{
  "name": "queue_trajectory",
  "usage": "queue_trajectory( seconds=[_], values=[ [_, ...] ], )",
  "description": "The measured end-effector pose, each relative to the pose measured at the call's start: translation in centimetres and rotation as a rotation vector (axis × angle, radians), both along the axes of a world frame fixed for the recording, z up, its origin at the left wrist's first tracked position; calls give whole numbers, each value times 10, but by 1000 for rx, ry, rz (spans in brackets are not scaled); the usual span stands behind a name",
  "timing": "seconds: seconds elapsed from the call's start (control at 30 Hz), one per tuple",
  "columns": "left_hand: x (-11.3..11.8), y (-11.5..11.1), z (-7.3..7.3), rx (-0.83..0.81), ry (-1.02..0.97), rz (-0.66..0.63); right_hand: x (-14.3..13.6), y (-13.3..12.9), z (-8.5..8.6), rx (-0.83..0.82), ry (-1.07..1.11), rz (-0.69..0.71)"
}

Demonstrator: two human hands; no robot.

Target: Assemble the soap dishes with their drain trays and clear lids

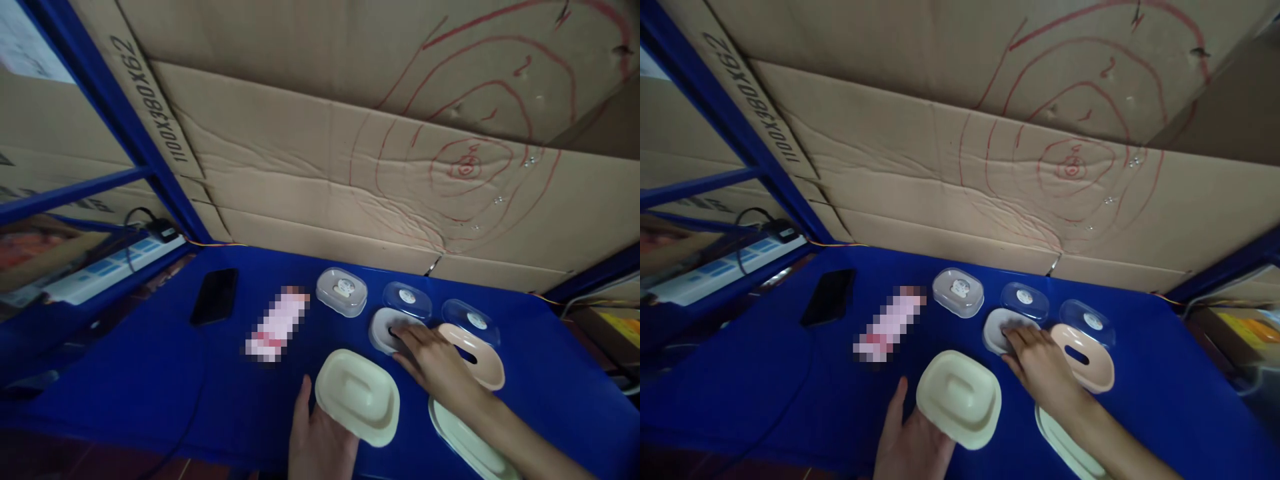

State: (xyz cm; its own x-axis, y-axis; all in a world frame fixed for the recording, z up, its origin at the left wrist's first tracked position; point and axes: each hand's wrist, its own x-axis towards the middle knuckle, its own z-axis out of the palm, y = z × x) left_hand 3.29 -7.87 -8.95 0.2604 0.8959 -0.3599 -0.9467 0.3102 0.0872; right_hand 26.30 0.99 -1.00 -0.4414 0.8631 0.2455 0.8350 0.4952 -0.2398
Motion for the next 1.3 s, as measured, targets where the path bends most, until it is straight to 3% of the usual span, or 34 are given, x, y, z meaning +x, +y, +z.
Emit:
queue_trajectory(
  seconds=[0.1, 0.2, 0.3, 0.47, 0.53, 0.6, 0.73, 0.8, 0.87, 0.97, 1.17, 1.3],
  values=[
    [2, 3, 2, -40, 41, 76, 1, -2, -15, 13, 10, 3],
    [12, 7, 5, -59, 54, 85, -18, -19, -3, 17, 101, 26],
    [24, 13, 10, -39, 46, 71, -44, -43, 13, -26, 164, 153],
    [29, 19, 13, 210, -90, 9, -64, -63, 9, 79, 104, 286],
    [24, 20, 9, 307, -159, 9, -54, -48, 8, 18, 104, 380],
    [17, 21, 5, 336, -196, 31, -32, -15, 9, -43, 92, 383],
    [5, 23, -1, 262, -165, 37, 26, 67, 8, -21, 51, 31],
    [3, 23, -4, 175, -72, 37, 47, 93, 5, -44, 47, -25],
    [4, 22, -7, 109, 22, 50, 53, 99, 1, -69, 57, -36],
    [7, 21, -8, 91, 88, 51, 35, 68, -2, -58, 113, -48],
    [15, 16, 6, 105, 142, -16, -19, -38, 2, -214, 219, 69],
    [18, 7, 21, 137, 165, -86, -26, -60, 5, -210, 212, 51]
  ],
)
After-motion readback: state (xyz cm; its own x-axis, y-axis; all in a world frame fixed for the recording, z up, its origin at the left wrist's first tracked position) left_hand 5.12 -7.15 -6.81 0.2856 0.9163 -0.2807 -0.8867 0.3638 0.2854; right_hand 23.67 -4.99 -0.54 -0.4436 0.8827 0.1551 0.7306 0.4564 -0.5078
